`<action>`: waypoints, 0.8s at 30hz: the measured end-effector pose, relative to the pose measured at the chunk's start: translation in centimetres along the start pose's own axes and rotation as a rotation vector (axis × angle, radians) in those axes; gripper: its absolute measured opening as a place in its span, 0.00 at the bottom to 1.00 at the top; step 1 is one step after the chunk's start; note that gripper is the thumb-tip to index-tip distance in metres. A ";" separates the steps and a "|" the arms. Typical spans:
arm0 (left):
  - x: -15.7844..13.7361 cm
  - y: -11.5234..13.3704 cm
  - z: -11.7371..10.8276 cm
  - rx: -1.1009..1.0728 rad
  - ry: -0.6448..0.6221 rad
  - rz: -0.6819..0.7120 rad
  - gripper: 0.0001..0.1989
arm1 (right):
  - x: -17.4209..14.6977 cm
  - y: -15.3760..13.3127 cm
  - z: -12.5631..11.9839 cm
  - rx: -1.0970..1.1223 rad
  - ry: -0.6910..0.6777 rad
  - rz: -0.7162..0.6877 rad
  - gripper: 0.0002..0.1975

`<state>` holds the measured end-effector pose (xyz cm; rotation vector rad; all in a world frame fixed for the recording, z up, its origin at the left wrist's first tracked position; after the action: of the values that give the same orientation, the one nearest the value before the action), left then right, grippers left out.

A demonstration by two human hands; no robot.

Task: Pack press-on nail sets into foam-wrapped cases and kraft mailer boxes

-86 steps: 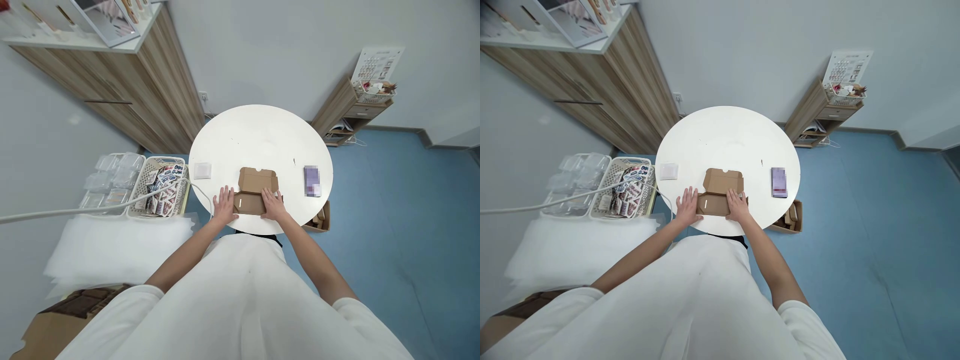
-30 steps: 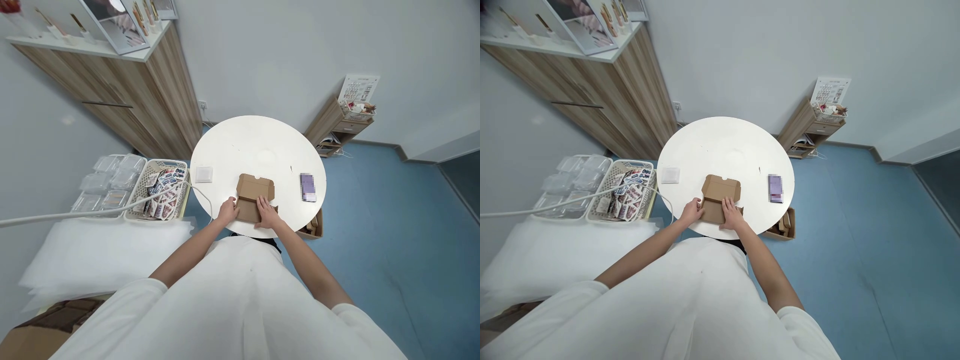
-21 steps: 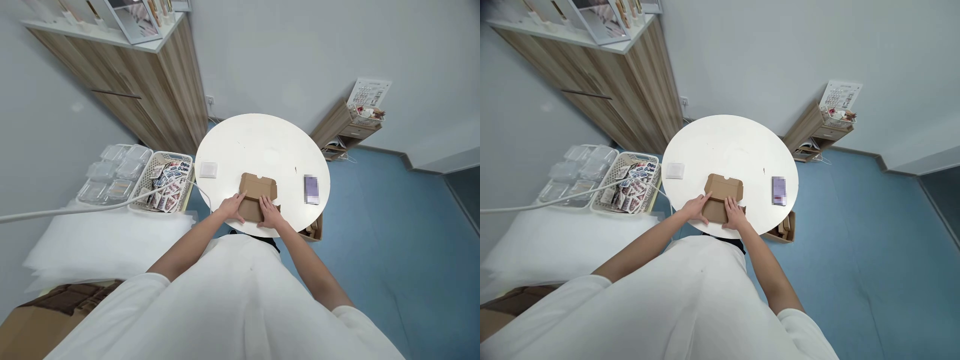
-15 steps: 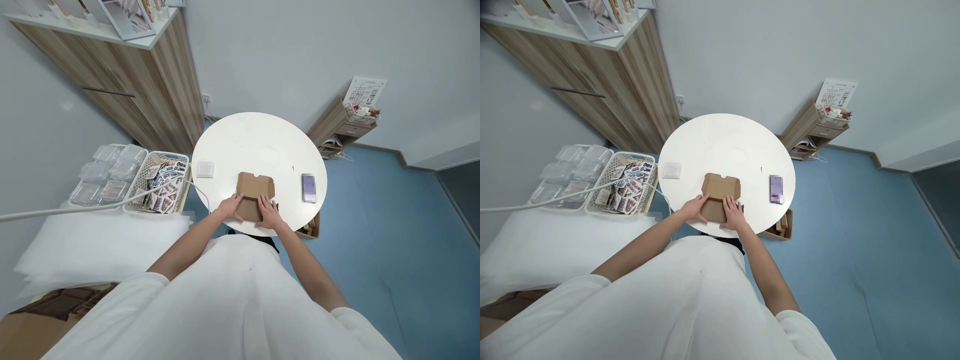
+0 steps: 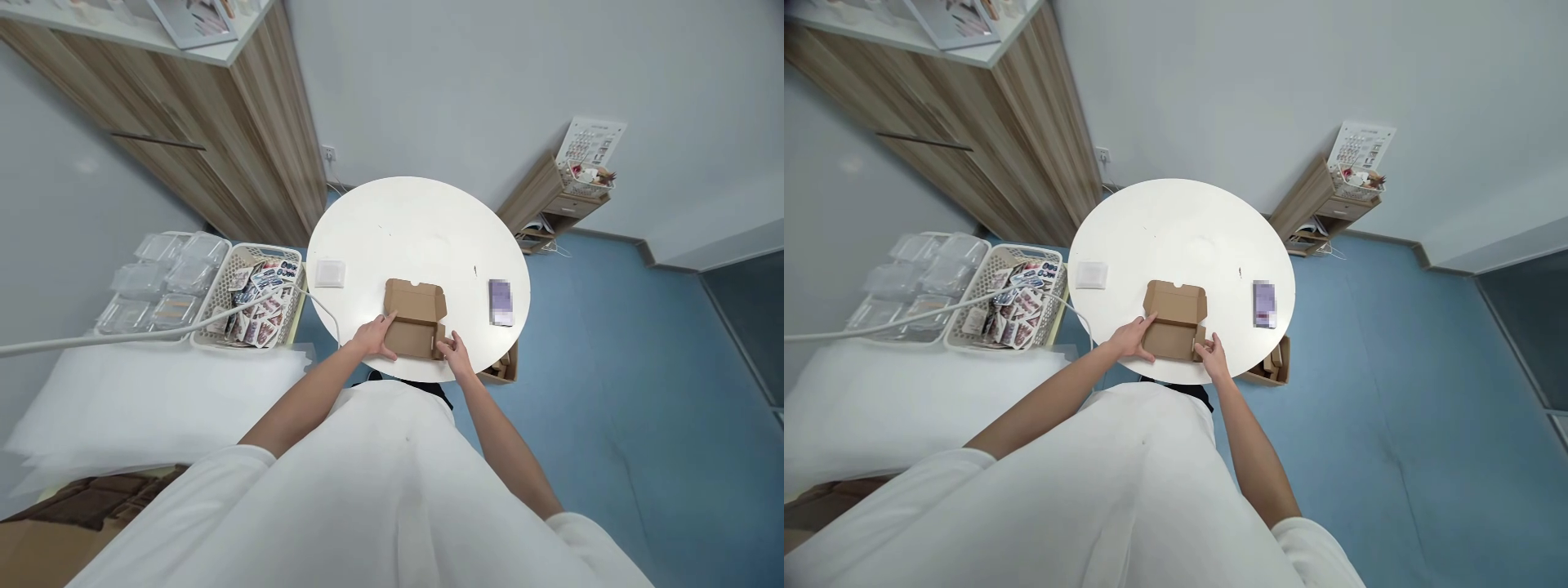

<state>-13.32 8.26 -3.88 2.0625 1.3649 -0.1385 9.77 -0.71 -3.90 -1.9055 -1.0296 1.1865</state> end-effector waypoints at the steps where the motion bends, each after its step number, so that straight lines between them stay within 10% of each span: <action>1: 0.0 0.1 0.0 0.003 0.000 -0.004 0.62 | 0.1 -0.6 0.3 -0.025 -0.021 -0.028 0.39; 5: -0.1 0.3 0.2 0.006 0.007 -0.023 0.62 | 0.6 -2.0 1.1 -0.275 -0.084 -0.161 0.24; 13: -0.8 1.1 1.0 -0.020 -0.011 -0.007 0.63 | 2.0 -1.5 1.7 -0.854 -0.100 0.067 0.11; 24: -1.0 1.4 1.4 -0.156 0.011 -0.019 0.62 | 1.4 -1.1 0.7 -0.745 -0.046 0.039 0.16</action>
<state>-12.26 6.34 -3.89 1.9233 1.3583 -0.0281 9.19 1.12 -3.81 -2.4617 -1.6238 0.9330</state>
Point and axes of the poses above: each hand's wrist, its own x-axis towards the middle knuckle, its own z-axis out of the palm, y = z × x, the point moved 1 cm from there along x, towards the middle knuckle, and after that the axes turned 6 degrees about -z, right-handed, at the moved point
